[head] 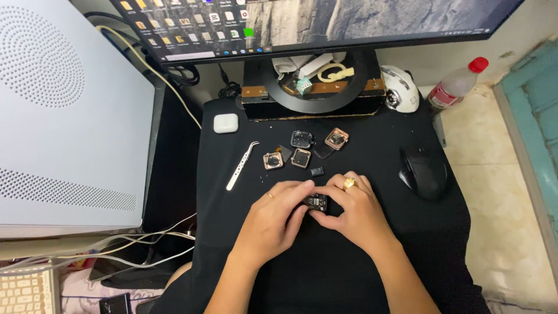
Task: Repairing or assembling small smartwatch components on a desk
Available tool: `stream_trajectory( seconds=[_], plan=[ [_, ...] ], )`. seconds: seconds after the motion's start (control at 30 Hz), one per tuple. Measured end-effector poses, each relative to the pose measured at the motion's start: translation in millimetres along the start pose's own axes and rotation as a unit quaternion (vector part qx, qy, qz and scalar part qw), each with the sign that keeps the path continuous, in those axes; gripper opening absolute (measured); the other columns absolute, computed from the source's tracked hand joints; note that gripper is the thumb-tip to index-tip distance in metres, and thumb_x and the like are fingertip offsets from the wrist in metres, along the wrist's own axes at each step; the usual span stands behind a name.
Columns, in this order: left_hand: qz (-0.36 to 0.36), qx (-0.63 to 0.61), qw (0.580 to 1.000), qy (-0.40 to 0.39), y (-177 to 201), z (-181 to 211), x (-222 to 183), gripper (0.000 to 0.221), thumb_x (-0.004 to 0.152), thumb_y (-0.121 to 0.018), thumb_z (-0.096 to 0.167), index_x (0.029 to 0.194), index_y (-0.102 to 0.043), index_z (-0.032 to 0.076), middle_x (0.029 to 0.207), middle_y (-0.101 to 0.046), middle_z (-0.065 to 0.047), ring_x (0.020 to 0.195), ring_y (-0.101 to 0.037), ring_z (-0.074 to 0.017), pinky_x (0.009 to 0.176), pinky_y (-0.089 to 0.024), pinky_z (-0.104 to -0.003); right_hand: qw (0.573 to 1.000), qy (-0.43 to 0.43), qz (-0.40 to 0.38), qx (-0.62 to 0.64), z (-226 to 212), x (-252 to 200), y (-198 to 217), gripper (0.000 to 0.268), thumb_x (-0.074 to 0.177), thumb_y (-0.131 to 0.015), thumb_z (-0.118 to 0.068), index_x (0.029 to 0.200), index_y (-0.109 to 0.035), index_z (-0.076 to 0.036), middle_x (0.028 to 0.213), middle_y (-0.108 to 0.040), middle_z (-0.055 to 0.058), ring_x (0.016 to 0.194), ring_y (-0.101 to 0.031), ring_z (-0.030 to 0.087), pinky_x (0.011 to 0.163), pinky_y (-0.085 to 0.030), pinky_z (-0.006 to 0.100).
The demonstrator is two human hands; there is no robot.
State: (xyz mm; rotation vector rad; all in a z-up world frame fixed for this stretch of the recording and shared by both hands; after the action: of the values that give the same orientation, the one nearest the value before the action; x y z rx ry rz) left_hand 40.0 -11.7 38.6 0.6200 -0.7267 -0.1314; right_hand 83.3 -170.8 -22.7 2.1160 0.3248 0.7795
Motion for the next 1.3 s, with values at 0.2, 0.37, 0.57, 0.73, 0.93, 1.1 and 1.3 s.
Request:
stream_trajectory(
  seconds=[0.2,0.37,0.57,0.73,0.93,1.1,1.3],
  plan=[
    [0.01,0.078,0.997,-0.015,-3,-3,-5,0.035,0.105,-0.066,0.009,0.138,-0.055,0.006,0.09,-0.055,-0.006,0.079,-0.056,-0.0239,0.072,-0.052,-0.035,1.0,-0.014,-0.009,-0.008,-1,0,-1,0.031,0.081,-0.082,-0.036,0.105,-0.074,-0.018,0.09,-0.06,-0.005,0.083,-0.053,0.02,0.079,-0.044,0.037],
    [0.004,-0.003,1.0,-0.005,2,3,1,0.033,0.105,-0.06,0.002,0.137,-0.053,0.004,0.099,-0.066,-0.011,0.09,-0.066,-0.0271,0.083,-0.056,-0.035,1.0,-0.004,-0.002,-0.014,-1,0,0,0.032,0.079,-0.085,-0.036,0.102,-0.073,-0.017,0.091,-0.061,-0.004,0.084,-0.054,0.021,0.076,-0.042,0.037],
    [-0.013,-0.033,0.999,0.02,-1,-1,-1,0.036,0.105,-0.053,0.0,0.14,-0.05,0.004,0.118,-0.07,-0.013,0.11,-0.068,-0.03,0.094,-0.059,-0.038,1.0,-0.008,-0.006,-0.018,0,0,-1,0.033,0.076,-0.086,-0.035,0.103,-0.073,-0.019,0.09,-0.06,-0.004,0.083,-0.054,0.022,0.077,-0.043,0.038],
    [0.011,0.048,0.999,-0.01,-3,-2,-3,0.037,0.105,-0.063,0.007,0.14,-0.05,0.005,0.097,-0.061,-0.01,0.086,-0.06,-0.0273,0.078,-0.053,-0.037,1.0,0.0,-0.002,-0.016,-1,0,0,0.033,0.078,-0.085,-0.033,0.104,-0.073,-0.017,0.091,-0.061,-0.004,0.084,-0.054,0.022,0.077,-0.043,0.038],
    [0.001,0.019,1.0,0.011,-5,-7,-6,0.036,0.105,-0.06,0.007,0.14,-0.052,0.003,0.101,-0.063,-0.012,0.092,-0.063,-0.0284,0.084,-0.054,-0.037,1.0,0.01,-0.005,-0.021,-2,0,0,0.035,0.079,-0.084,-0.036,0.108,-0.073,-0.02,0.091,-0.06,-0.002,0.084,-0.054,0.023,0.075,-0.042,0.039],
    [-0.02,-0.026,0.998,0.046,-3,-7,-2,0.039,0.105,-0.053,0.004,0.144,-0.048,0.004,0.123,-0.067,-0.016,0.115,-0.067,-0.0308,0.098,-0.057,-0.038,1.0,0.003,-0.006,-0.017,0,0,0,0.038,0.077,-0.085,-0.035,0.11,-0.074,-0.02,0.089,-0.059,-0.004,0.081,-0.053,0.021,0.076,-0.043,0.037],
    [0.054,0.06,0.996,-0.032,-6,-11,-5,0.043,0.099,-0.064,0.013,0.14,-0.06,0.002,0.092,-0.068,-0.013,0.086,-0.07,-0.0339,0.074,-0.06,-0.043,0.999,-0.007,0.003,0.034,5,0,-2,0.037,0.07,-0.087,-0.033,0.102,-0.076,-0.018,0.088,-0.065,0.0,0.088,-0.061,0.026,0.079,-0.046,0.04]
  ],
)
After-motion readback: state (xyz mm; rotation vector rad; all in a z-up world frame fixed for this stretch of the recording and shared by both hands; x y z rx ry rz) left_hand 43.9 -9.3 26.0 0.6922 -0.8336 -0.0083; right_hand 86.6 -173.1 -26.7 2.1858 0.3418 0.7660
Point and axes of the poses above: each hand's wrist, its own x-axis towards the middle knuckle, its own y-axis out of the back of the hand, z = x × y, the point moved 6 cm from there along x, towards the middle knuckle
